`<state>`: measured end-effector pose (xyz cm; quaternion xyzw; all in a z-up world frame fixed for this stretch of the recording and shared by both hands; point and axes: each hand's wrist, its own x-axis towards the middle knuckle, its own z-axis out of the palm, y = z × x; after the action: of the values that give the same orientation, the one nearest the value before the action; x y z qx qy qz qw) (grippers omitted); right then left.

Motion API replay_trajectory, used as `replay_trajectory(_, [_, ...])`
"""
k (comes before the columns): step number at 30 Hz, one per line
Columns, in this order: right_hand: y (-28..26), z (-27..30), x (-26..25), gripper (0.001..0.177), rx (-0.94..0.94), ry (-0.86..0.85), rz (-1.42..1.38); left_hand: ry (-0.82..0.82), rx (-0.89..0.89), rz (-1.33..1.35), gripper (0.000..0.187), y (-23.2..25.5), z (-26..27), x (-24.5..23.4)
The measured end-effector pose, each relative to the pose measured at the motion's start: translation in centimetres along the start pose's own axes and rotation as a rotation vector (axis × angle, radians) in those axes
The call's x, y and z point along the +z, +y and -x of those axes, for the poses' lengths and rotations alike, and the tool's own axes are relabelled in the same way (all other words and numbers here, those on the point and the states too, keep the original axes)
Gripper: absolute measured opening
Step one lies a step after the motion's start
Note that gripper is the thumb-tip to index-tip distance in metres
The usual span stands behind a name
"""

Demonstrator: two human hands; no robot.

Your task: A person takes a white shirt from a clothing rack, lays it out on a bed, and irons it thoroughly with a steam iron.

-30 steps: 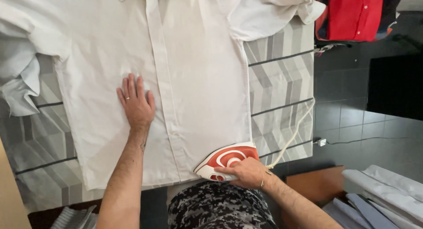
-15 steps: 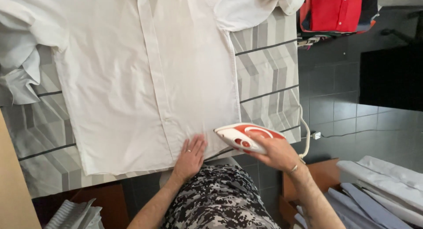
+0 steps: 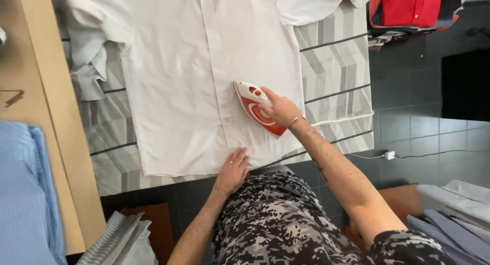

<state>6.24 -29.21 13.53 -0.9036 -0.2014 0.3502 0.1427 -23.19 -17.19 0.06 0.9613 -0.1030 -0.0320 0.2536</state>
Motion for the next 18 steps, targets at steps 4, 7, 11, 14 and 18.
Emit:
replay_trajectory(4, [-2.5, 0.3, 0.3, 0.065, 0.014, -0.004, -0.011, -0.002, 0.017, 0.108, 0.041, 0.2, 0.5, -1.1])
replay_trajectory(7, [-3.6, 1.9, 0.0, 0.065, 0.021, 0.006, -0.015, 0.028, 0.03, 0.107, 0.039, -0.9, 1.5, 1.8])
replay_trajectory(11, [-3.7, 4.3, -0.6, 0.069, -0.011, -0.039, 0.055, -0.051, -0.002, 0.246, 0.032, -1.9, 1.5, 1.1])
replay_trajectory(14, [-2.8, 6.2, -0.3, 0.066, -0.134, -0.116, 0.097, -0.162, -0.035, 0.306, 0.027, -2.5, 1.4, 0.0])
replay_trajectory(18, [-0.8, 6.8, 2.9, 0.062, 0.022, 0.005, -0.032, -0.321, -0.064, 0.302, 0.027, -3.3, 0.8, -0.5])
